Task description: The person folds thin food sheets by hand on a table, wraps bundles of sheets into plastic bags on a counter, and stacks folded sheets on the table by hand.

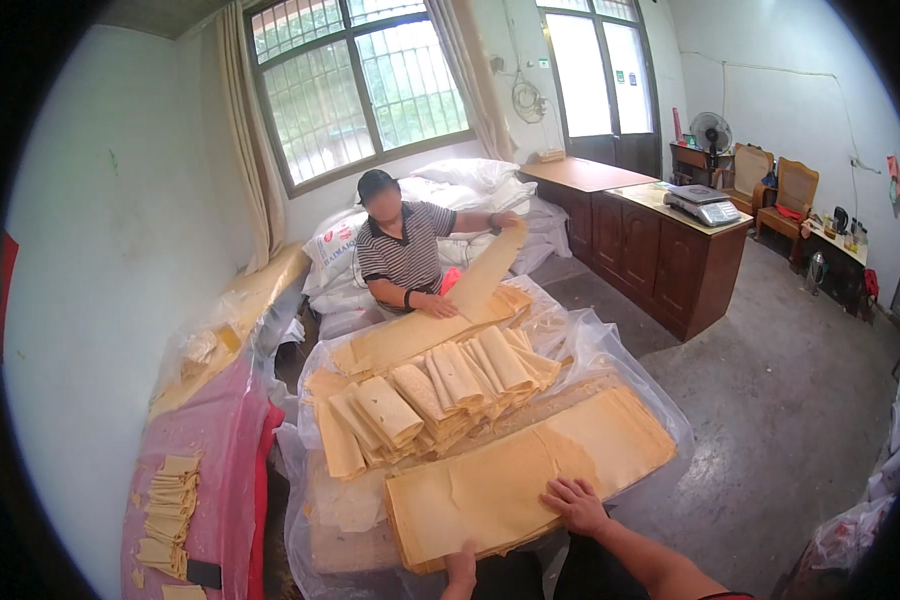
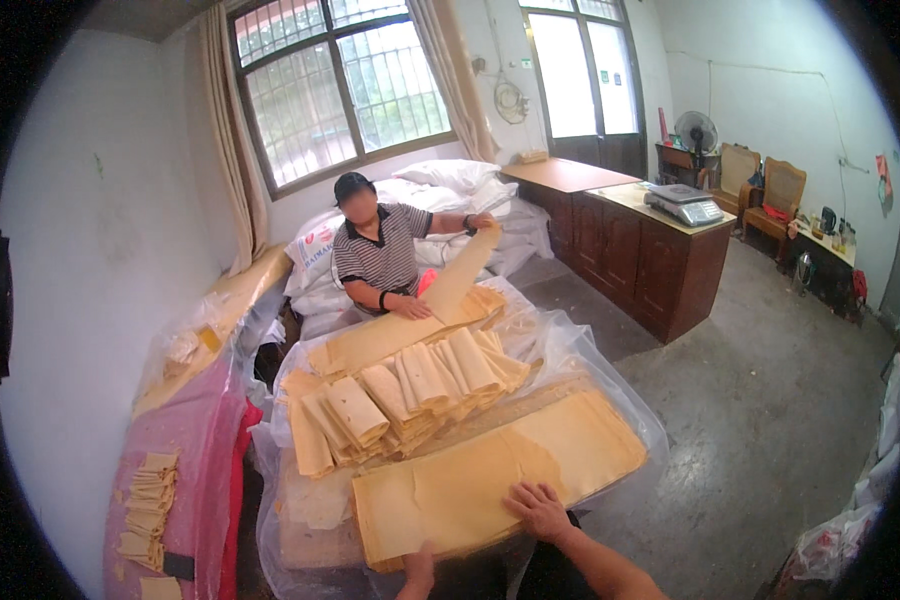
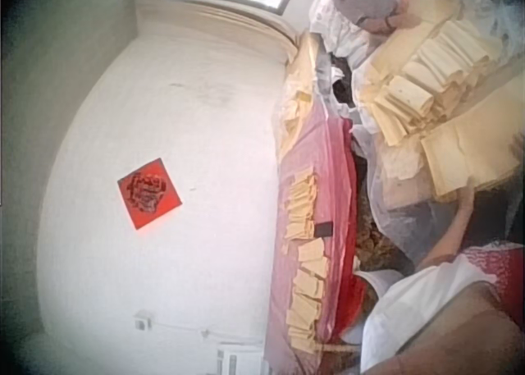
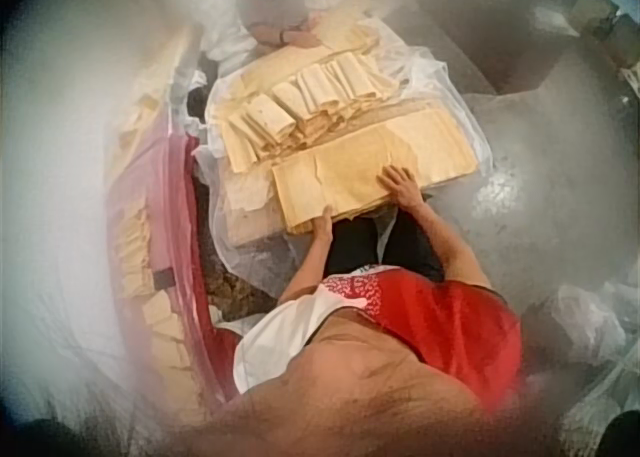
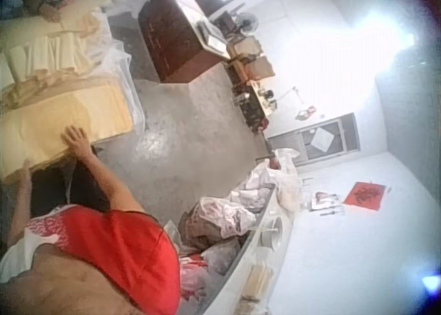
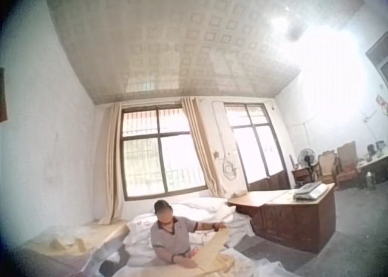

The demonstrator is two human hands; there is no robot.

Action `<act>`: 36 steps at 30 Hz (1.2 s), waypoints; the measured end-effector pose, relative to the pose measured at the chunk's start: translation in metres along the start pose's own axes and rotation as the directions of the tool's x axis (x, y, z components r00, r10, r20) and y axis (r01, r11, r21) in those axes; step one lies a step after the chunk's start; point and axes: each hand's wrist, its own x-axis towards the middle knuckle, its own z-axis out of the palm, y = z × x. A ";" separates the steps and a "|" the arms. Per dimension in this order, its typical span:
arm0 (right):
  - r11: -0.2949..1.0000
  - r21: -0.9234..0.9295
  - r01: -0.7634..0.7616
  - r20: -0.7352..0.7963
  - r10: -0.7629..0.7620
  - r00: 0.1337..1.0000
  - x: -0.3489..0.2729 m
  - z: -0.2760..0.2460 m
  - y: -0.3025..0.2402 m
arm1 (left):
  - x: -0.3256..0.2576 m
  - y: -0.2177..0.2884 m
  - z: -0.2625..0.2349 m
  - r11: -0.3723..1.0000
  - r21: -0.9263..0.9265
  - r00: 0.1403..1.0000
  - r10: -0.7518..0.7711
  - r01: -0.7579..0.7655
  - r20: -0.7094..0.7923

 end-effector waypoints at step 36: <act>0.998 -0.060 -0.020 -0.006 0.020 1.000 -0.002 -0.002 -0.006 | 0.001 -0.010 0.003 0.990 0.085 0.989 0.116 -0.109 -0.086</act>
